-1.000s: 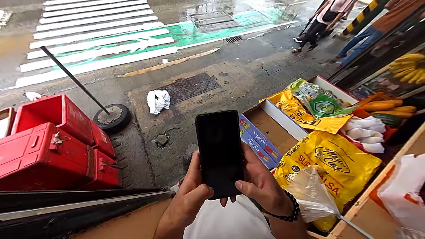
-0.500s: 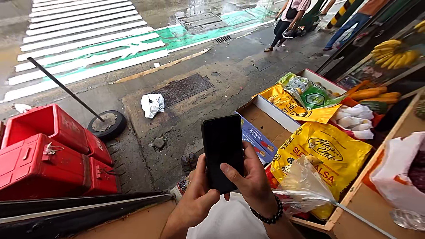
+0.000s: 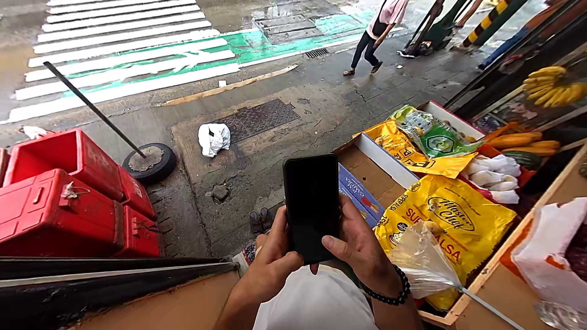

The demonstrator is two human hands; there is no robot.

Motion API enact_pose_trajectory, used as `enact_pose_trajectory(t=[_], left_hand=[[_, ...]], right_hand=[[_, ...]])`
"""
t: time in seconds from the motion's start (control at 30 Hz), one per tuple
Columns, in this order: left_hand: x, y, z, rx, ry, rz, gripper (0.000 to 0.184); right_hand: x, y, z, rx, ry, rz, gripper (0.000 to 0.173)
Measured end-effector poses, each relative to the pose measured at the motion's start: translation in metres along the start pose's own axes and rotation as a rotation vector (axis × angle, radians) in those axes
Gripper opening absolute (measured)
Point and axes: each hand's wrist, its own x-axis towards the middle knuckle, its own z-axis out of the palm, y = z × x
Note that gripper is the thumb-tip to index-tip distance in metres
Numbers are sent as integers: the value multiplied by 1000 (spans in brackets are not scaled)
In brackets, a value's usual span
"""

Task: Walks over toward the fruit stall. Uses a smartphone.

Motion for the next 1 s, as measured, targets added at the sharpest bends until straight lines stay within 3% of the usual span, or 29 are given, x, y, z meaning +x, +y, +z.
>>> enact_pose_trajectory(t=[0.13, 0.3, 0.57, 0.73, 1.0], left_hand=[[-1, 1, -3, -43, 9, -16, 75], [-1, 2, -5, -60, 4, -35, 73], [0, 0, -3, -32, 9, -22, 73], [1, -3, 0, -16, 17, -4, 71], [3, -3, 0, -7, 22, -9, 70]], right_hand=[[-2, -2, -5, -98, -82, 38, 93], [-3, 1, -10, -19, -118, 39, 95], [3, 1, 10, -10, 118, 38, 65], [9, 6, 22, -169, 273, -7, 62], [10, 9, 24, -268, 324, -23, 62]])
